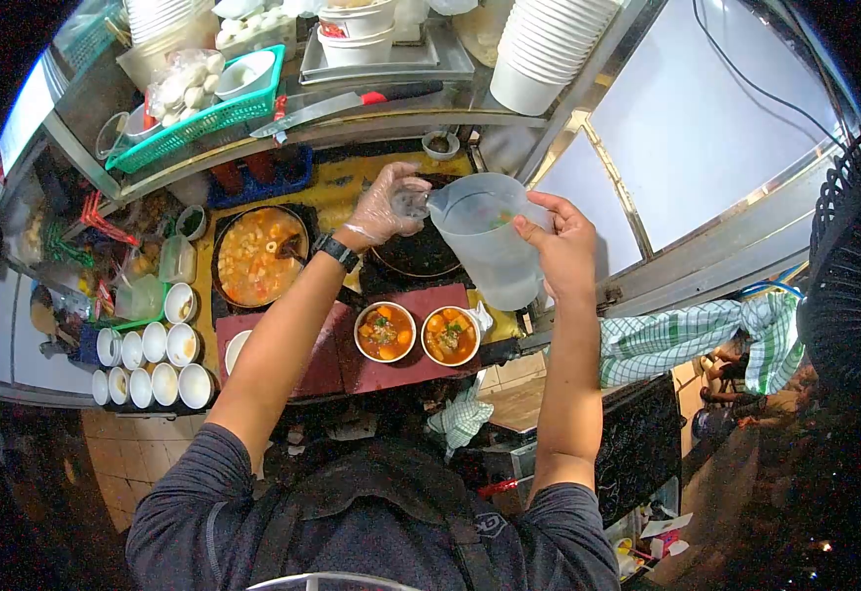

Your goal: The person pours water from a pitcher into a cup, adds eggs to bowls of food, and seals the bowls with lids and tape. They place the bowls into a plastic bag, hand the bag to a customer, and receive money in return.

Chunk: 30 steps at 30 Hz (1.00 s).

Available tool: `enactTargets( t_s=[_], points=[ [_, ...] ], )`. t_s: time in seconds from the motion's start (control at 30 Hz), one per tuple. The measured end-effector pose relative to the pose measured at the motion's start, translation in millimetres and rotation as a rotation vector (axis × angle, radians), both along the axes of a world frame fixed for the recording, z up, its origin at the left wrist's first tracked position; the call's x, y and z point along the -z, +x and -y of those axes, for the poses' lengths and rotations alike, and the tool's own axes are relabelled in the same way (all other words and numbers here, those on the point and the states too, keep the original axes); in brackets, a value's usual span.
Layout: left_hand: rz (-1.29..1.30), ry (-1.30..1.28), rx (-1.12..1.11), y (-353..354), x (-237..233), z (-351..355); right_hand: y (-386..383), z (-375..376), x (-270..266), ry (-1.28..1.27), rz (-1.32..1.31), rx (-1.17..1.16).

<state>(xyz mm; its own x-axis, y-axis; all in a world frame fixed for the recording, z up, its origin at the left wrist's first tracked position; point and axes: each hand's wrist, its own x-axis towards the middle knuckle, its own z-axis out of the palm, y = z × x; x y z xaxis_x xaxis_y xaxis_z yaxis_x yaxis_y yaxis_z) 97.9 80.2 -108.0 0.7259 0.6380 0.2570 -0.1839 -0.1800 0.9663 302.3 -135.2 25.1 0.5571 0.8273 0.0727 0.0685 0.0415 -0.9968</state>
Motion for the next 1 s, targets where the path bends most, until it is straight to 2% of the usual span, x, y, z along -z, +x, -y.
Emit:
enactTargets(
  t_s=[0.07,0.3,0.4,0.47,0.6,0.67,0.73,0.8,0.87,0.9,0.93,1.0],
  points=[
    [-0.025,0.098,-0.019,0.2,0.9,-2.8,1.5,-0.7,0.8,-0.006,-0.004,0.007],
    [-0.055,0.124,-0.040,1.2,-0.7,-6.1,6.6,-3.0,5.6,0.020,-0.057,-0.004],
    [-0.058,0.058,-0.017,4.1,5.1,-9.3,9.8,-2.1,5.8,0.019,-0.072,0.002],
    [-0.069,0.137,-0.052,7.0,8.7,-11.7,11.8,-1.8,5.5,0.012,-0.085,0.008],
    [-0.109,0.154,-0.061,9.1,12.6,-15.5,14.3,5.1,4.5,0.095,-0.146,0.024],
    [-0.059,0.028,-0.047,12.1,18.2,-18.8,15.7,10.5,2.0,0.127,-0.178,0.028],
    [-0.050,0.051,-0.027,21.3,42.8,-33.5,17.1,16.0,-0.3,0.197,-0.175,0.045],
    [-0.040,0.075,-0.009,23.9,45.3,-42.3,13.1,22.6,-7.1,0.231,-0.187,0.062],
    [-0.257,0.326,-0.044,23.8,44.5,-49.9,10.0,29.2,-14.4,0.265,-0.198,0.077],
    [-0.285,0.493,-0.100,23.2,39.2,-49.2,9.0,32.9,-17.2,0.281,-0.200,0.088],
    [-0.285,0.489,-0.098,26.1,42.1,-52.4,8.0,37.0,-20.2,0.296,-0.202,0.099],
    [-0.351,0.906,-0.245,33.7,51.9,-66.8,5.7,45.4,-27.1,0.293,-0.188,0.101]
  ],
)
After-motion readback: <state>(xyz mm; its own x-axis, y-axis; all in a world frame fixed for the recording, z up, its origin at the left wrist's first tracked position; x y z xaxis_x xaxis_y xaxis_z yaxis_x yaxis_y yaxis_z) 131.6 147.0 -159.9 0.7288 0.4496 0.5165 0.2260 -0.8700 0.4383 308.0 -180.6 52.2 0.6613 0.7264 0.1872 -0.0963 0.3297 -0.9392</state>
